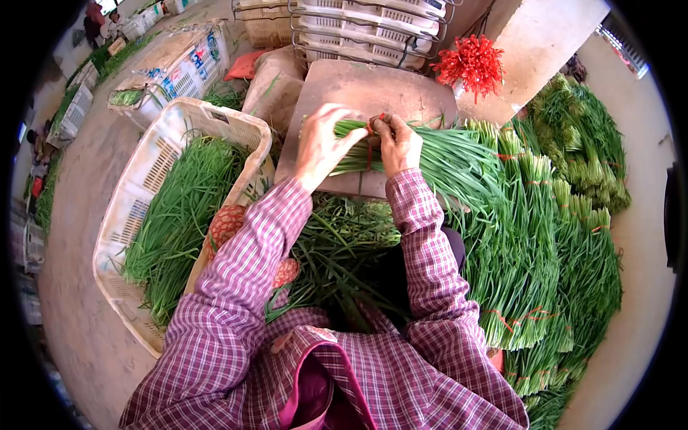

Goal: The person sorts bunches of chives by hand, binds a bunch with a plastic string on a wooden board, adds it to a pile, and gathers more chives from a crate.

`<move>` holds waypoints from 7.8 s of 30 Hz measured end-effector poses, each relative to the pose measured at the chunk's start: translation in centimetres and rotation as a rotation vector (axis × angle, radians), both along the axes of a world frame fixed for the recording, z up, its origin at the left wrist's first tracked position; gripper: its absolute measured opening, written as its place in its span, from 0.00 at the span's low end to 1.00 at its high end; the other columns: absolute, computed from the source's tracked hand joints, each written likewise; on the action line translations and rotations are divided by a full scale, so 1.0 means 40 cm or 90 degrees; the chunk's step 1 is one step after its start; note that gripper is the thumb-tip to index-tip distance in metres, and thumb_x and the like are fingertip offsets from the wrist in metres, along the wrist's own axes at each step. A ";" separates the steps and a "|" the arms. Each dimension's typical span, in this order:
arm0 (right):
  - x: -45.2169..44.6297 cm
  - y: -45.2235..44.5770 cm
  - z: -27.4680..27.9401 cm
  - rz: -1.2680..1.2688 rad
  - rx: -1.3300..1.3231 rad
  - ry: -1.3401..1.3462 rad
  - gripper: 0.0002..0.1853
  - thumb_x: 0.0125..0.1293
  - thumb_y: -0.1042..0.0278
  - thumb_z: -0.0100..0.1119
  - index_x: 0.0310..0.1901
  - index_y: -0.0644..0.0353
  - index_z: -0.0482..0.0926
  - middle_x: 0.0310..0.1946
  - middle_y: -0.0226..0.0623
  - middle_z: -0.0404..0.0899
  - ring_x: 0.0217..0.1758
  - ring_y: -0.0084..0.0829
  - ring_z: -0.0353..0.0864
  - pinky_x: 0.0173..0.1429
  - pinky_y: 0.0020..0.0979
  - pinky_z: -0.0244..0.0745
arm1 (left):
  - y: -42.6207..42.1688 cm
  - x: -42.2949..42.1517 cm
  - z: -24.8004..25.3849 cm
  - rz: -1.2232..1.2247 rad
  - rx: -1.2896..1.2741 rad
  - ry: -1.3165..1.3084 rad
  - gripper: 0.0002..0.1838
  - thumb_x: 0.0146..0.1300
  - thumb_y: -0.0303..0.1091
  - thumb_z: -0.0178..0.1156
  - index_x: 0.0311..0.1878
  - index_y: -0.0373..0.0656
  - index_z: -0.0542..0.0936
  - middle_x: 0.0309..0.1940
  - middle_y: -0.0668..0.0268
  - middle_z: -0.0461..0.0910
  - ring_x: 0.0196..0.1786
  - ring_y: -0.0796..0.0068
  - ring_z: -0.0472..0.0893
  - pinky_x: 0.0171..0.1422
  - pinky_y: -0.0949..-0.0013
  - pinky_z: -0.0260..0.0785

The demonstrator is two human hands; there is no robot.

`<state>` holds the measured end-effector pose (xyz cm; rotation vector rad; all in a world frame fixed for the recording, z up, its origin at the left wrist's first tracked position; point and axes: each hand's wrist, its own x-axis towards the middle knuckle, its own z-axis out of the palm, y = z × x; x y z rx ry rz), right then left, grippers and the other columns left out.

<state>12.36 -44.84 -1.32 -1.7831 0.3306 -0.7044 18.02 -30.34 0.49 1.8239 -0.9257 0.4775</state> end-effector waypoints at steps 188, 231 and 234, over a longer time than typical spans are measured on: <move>-0.580 -0.169 0.193 0.005 -0.508 0.332 0.31 0.49 0.34 0.66 0.48 0.49 0.80 0.34 0.38 0.83 0.38 0.38 0.84 0.41 0.40 0.77 | 0.065 0.216 0.501 0.199 0.501 -0.736 0.44 0.37 0.23 0.73 0.64 0.47 0.69 0.56 0.64 0.73 0.63 0.63 0.71 0.76 0.53 0.54; -0.399 -1.329 -0.426 -0.549 -0.430 0.720 0.37 0.64 0.40 0.56 0.73 0.26 0.53 0.69 0.38 0.62 0.69 0.44 0.64 0.67 0.52 0.59 | 0.069 0.267 -0.072 0.133 0.587 -0.114 0.40 0.55 0.21 0.61 0.72 0.41 0.60 0.70 0.54 0.61 0.74 0.54 0.57 0.77 0.56 0.47; -0.424 -1.305 -0.471 -0.577 -0.486 0.683 0.35 0.67 0.48 0.55 0.72 0.22 0.52 0.68 0.33 0.63 0.67 0.41 0.65 0.64 0.48 0.62 | 0.036 0.250 -0.083 0.118 0.597 -0.098 0.40 0.55 0.22 0.61 0.72 0.42 0.59 0.71 0.56 0.60 0.74 0.55 0.58 0.78 0.57 0.47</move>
